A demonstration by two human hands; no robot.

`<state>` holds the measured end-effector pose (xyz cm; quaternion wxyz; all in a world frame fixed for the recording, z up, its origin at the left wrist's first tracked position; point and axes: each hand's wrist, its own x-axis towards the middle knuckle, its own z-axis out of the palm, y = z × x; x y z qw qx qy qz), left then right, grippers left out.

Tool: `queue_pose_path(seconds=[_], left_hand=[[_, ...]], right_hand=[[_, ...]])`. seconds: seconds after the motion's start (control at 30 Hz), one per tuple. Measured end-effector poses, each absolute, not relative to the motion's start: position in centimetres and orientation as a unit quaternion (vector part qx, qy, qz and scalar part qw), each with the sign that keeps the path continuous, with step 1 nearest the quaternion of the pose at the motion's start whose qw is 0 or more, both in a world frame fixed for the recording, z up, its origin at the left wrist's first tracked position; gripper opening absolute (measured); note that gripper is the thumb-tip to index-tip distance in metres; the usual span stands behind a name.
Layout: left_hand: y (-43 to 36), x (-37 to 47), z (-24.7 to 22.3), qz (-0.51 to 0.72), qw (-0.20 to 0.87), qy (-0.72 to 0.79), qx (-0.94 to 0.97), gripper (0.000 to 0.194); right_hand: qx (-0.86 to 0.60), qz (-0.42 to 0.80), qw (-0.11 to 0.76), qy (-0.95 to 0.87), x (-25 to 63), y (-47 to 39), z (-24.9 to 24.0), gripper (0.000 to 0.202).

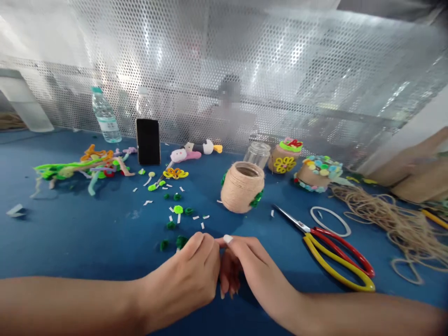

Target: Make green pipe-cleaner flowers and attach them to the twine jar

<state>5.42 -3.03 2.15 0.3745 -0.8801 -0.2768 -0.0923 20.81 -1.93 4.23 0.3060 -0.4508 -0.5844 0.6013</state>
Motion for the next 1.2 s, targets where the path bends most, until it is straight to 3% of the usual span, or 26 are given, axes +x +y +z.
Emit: queue_pose_path(seconds=[0.23,0.37,0.6,0.77,0.97,1.2], left_hand=[[-4.1,6.9,2.6,-0.064,0.337,-0.280,-0.897,0.006],[-3.6,7.0,5.4,-0.047,0.279,-0.305,-0.909,0.010],[2.9,-2.2,12.9,0.034,0.037,-0.425,-0.904,0.016],[4.7,-6.7,11.8,0.113,-0.142,-0.431,-0.884,0.019],[5.3,-7.2,8.9,0.028,-0.162,-0.467,-0.869,0.022],[6.5,-10.8,9.2,-0.076,-0.145,-0.482,-0.861,0.022]], right_hand=[[-0.480,0.547,0.385,-0.568,20.3,-3.5,4.0,0.049],[-0.463,0.555,0.392,-0.569,20.4,-3.9,5.0,0.046],[-0.468,0.486,0.489,-0.553,22.5,-5.0,9.1,0.029],[-0.464,0.401,0.521,-0.593,23.5,-3.4,10.9,0.021],[-0.449,0.305,0.399,-0.739,20.2,-1.2,8.0,0.027],[-0.285,0.192,0.168,-0.924,17.8,-2.9,4.5,0.056]])
